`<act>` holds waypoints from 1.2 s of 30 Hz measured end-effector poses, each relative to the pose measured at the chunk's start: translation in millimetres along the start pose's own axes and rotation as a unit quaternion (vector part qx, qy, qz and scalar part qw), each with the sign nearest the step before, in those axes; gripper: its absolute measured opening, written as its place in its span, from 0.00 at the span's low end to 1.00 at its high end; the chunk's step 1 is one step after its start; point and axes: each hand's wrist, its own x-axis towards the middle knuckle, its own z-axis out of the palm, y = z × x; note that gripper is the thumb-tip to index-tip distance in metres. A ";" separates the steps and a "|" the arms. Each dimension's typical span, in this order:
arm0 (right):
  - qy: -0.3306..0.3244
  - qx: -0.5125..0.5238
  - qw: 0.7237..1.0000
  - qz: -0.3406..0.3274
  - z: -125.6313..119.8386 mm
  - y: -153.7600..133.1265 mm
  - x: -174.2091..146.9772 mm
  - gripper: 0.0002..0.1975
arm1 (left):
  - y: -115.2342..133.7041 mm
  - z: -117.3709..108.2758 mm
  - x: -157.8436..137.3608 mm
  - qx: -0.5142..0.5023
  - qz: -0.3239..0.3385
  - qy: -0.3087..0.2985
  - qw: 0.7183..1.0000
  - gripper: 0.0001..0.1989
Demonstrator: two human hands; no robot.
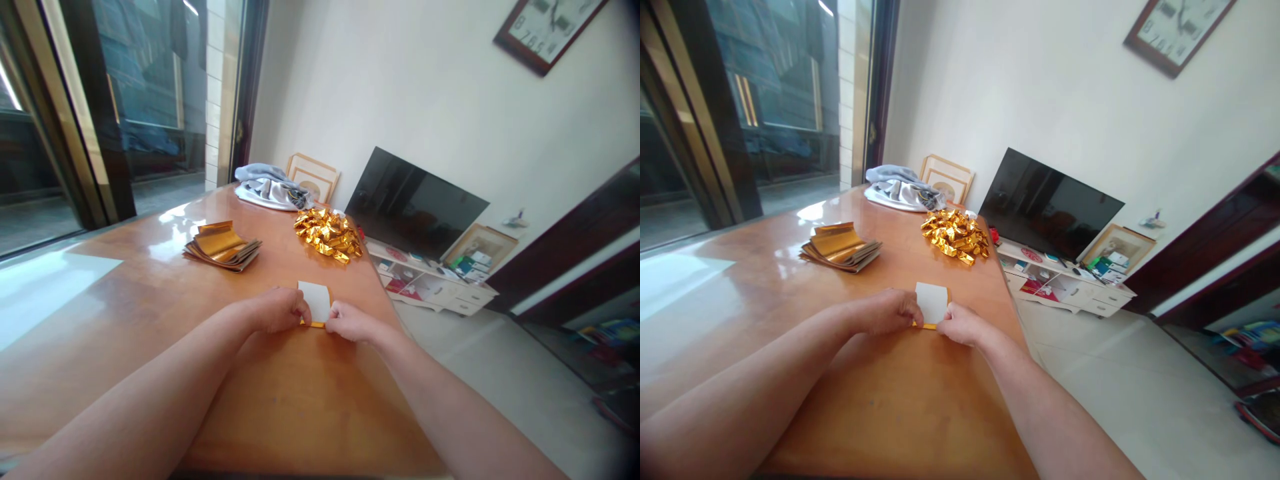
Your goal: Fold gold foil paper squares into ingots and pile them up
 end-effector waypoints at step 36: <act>-0.020 -0.064 0.995 0.071 3.4 -30.8 11.5 0.15 | -1.9 -9.0 -2.5 -0.078 -0.123 -0.038 0.989 0.18</act>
